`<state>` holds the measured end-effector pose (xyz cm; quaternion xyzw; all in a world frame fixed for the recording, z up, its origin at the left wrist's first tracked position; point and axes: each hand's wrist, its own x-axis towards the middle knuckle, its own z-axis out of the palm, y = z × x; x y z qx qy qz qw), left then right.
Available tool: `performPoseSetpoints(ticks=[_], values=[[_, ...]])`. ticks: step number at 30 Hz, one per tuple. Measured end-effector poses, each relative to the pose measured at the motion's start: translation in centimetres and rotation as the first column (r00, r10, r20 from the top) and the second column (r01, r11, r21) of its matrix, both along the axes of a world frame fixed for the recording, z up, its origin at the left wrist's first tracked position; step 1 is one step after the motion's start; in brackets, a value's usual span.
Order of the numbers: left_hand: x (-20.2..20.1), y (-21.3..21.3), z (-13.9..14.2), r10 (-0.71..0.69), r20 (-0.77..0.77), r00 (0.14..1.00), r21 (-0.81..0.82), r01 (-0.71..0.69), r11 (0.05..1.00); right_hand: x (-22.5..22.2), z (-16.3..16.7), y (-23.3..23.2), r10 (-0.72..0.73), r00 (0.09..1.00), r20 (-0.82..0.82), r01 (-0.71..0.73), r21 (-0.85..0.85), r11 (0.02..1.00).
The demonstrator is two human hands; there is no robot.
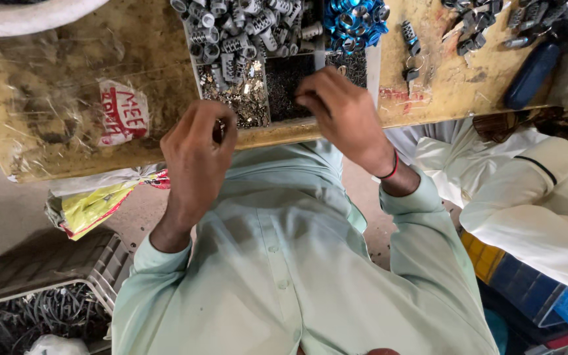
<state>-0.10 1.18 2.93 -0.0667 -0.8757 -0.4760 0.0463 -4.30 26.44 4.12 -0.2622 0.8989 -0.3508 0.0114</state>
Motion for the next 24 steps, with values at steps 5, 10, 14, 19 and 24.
performPoseSetpoints(ticks=[5,10,14,19,24], values=[[0.2,1.0,-0.5,0.036,-0.035,0.999,0.206,-0.028,0.978,0.3,0.1,1.0,-0.014,0.857,0.515,0.227,-0.353,0.907],[0.1,2.8,-1.3,-0.224,0.265,0.938,0.755,-0.057,0.654,1.7,0.2,0.7,0.304,0.713,0.632,0.228,-0.619,0.752],[0.2,4.3,-1.7,-0.327,0.257,0.91,0.857,-0.057,0.513,2.4,0.5,0.5,0.34,0.681,0.649,0.254,-0.645,0.721],[0.2,4.2,-1.8,-0.341,0.222,0.913,0.826,0.009,0.563,2.3,1.2,0.6,0.326,0.649,0.687,0.275,-0.612,0.741],[0.2,4.0,-1.4,-0.331,0.189,0.925,0.785,0.06,0.616,2.3,1.7,0.6,0.312,0.641,0.701,0.253,-0.578,0.776]])
